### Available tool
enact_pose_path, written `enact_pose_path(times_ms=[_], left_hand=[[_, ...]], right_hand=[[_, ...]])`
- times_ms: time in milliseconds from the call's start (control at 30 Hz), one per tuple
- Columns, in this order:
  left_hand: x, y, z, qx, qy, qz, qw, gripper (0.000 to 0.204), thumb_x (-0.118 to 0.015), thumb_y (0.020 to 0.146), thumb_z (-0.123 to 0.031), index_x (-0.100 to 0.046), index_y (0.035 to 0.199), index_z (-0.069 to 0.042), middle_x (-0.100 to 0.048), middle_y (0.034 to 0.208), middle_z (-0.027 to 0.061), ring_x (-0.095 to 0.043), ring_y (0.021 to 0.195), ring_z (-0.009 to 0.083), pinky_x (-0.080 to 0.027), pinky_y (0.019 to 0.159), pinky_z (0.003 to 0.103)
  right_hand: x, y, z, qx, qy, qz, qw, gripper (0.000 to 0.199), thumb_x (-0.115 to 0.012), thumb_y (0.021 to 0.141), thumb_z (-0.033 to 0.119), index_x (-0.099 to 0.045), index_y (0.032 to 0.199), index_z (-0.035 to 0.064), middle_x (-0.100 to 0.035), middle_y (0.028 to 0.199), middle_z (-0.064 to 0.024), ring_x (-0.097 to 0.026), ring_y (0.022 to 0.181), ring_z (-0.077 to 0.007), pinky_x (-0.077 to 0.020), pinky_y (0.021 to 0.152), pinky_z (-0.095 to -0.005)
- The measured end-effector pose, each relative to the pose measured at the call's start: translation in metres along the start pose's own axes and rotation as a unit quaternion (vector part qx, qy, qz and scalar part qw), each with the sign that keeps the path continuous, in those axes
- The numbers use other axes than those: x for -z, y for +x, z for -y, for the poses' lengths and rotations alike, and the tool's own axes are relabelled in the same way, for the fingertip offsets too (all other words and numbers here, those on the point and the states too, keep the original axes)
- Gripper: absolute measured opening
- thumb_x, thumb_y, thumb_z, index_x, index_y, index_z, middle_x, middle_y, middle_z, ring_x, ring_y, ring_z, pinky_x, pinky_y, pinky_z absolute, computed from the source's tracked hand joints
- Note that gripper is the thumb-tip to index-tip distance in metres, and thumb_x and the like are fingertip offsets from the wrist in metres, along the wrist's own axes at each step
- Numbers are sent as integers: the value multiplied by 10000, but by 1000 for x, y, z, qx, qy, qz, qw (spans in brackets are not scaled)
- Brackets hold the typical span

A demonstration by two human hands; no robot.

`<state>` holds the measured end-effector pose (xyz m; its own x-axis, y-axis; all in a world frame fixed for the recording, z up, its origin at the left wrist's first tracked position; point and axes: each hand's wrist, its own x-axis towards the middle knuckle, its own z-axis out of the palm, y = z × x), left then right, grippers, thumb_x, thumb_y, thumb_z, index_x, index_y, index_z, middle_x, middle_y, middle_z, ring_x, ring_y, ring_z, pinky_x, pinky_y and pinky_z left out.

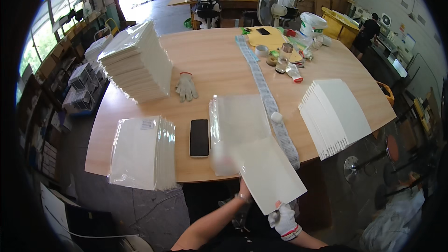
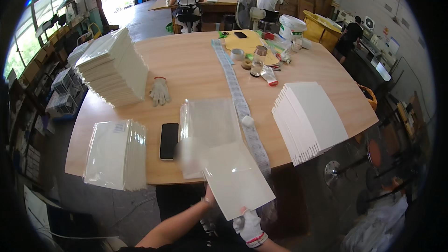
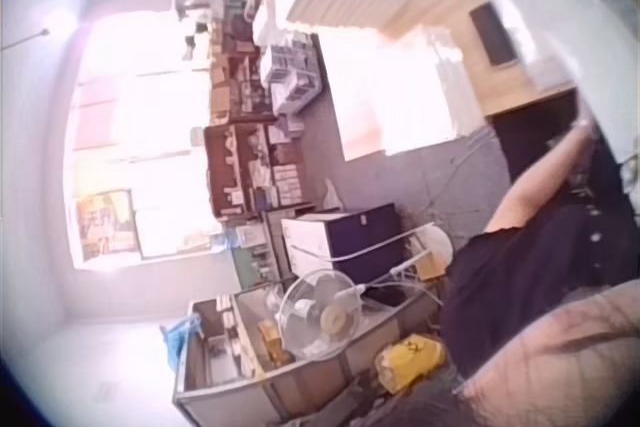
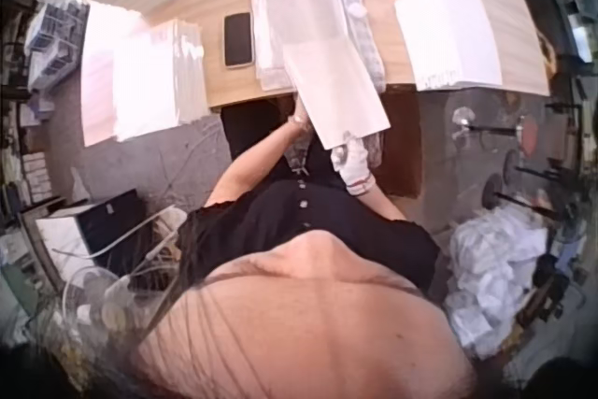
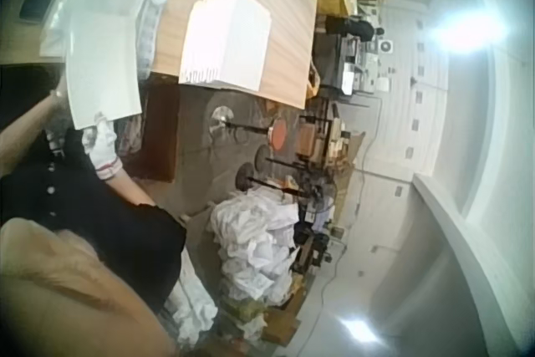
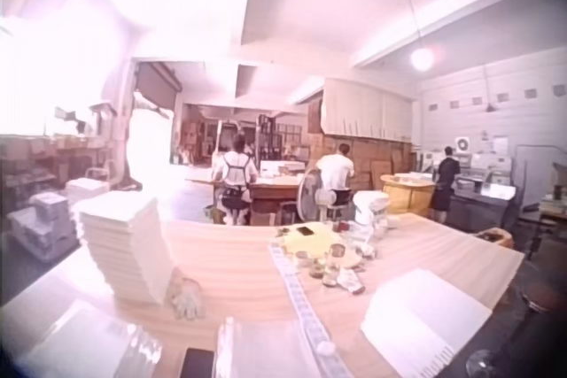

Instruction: The person repeatedly picks up white rectangular boards from a stack on the right, places them into clear plastic sleeves, and stacks the packaged items on the left. The person wears white gloves and works at a wooden table in a workshop environment.

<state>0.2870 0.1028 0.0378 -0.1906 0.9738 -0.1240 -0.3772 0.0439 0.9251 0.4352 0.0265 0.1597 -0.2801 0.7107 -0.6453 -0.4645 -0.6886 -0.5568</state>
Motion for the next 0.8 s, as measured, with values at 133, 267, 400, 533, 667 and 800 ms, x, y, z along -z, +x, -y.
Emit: enact_pose_path(times_ms=[133,267,400,533,667,800], left_hand=[[37,-43,89,36,16,40,998,211,-495,833,-94,-581,1017,-36,-624,955,75,-598,865,183,-489,734,300],[13,-44,59,16,157,-43,987,191,-464,862,-73,-569,1017,-30,-617,967,76,-596,854,152,-489,744,285],[13,-36,40,80,-43,-53,994,228,-498,842,-43,-525,1068,-32,-592,994,59,-573,888,143,-476,760,266],[31,-39,35,19,-1,-62,998,216,-507,852,-84,-524,1061,-32,-582,998,70,-556,897,137,-472,740,276],[47,-54,-7,118,15,-94,988,275,-486,885,-237,-560,1052,-32,-584,1029,54,-543,912,122,-449,724,255],[59,-62,-16,146,16,-24,989,376,-416,909,-314,-557,1085,-13,-558,1133,85,-567,973,176,-451,739,262]], right_hand=[[-17,41,-15,-47,39,20,998,142,-424,904,224,-454,956,95,-522,794,-74,-534,624,-220,-462,574,-361],[-25,104,-2,-75,150,111,980,200,-436,885,178,-428,978,2,-561,888,-185,-593,766,-356,-504,698,-478],[-27,139,6,-97,102,114,983,256,-394,892,192,-422,1022,-26,-564,920,-206,-589,797,-361,-505,709,-456],[-20,131,14,-120,82,178,973,287,-405,895,216,-431,1055,-20,-576,932,-208,-601,807,-335,-509,704,-429],[-12,94,28,-82,-215,132,964,247,-440,879,207,-501,1022,15,-600,801,-119,-596,626,-193,-487,506,-284],[-27,82,17,223,-517,114,818,129,-507,810,150,-563,829,35,-560,696,-73,-553,586,-199,-438,495,-297]])
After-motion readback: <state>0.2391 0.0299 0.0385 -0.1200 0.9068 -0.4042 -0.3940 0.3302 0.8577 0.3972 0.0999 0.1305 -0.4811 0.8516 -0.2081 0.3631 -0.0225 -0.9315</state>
